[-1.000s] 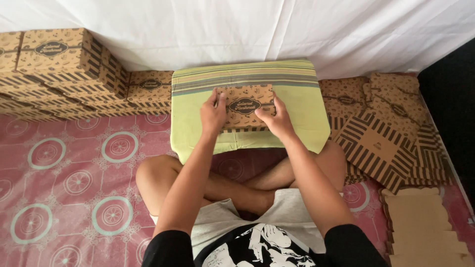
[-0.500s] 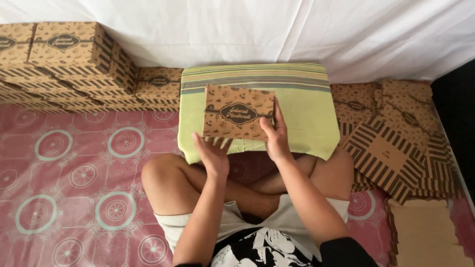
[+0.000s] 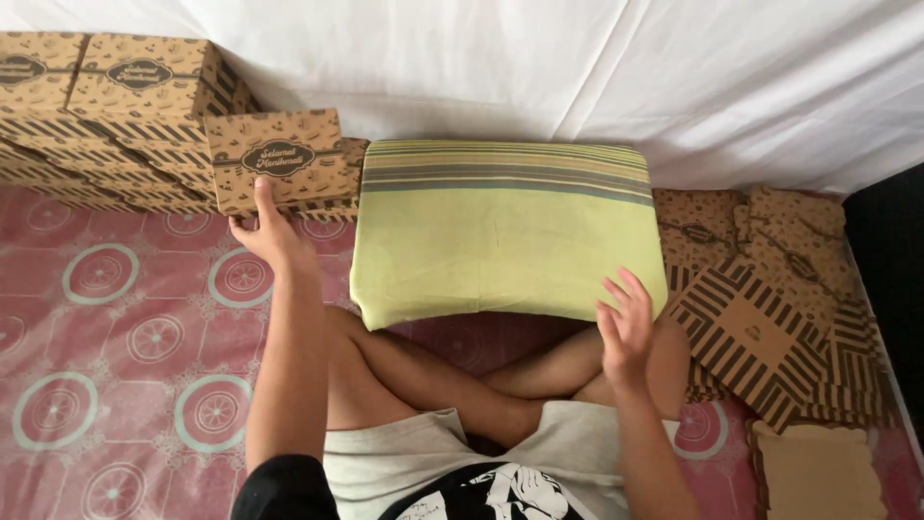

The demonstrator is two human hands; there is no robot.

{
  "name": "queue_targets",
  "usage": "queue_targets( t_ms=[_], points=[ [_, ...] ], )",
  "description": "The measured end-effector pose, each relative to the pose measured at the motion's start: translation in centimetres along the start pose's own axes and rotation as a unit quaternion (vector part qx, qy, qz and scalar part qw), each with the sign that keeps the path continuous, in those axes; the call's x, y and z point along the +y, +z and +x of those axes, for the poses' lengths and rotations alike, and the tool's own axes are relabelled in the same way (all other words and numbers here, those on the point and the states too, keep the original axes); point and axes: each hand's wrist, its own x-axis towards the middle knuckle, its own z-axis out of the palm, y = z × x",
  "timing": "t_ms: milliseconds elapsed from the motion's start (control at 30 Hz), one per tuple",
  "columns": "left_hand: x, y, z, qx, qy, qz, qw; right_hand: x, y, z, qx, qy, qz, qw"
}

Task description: Assembling cardboard boxes from flat templates by folding along scored lines and tucking flaps.

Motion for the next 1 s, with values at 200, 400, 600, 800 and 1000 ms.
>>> queue_targets(
  t_ms=[200, 400, 600, 800, 1000],
  points=[
    [1.4, 1.7, -0.1, 0.012, -0.152, 0.140, 0.978, -1.0, -6.4, -7.3, 0.094, -0.029, -0.330, 0.939],
    [-1.6, 2.6, -0.1, -0.034, -0.146, 0.177, 0.973, 0.0, -6.4, -9.8, 0.087, -0.059, -0.460, 0.882],
    [-4.4, 4.0, 0.2, -0.088, -0.305, 0.155, 0.935, 0.0, -5.2, -7.2, 0.066, -0.078, -0.427, 0.899],
    [-6.6, 5.5, 1.6, -0.176, -0.343, 0.175, 0.906, 0.2, -5.4, -7.5, 0.047, -0.056, -0.426, 0.902],
    [-6.8, 6.2, 0.5, -0.217, -0.339, 0.042, 0.914, 0.4, -5.2, -6.9, 0.040, -0.030, -0.427, 0.903]
  ],
)
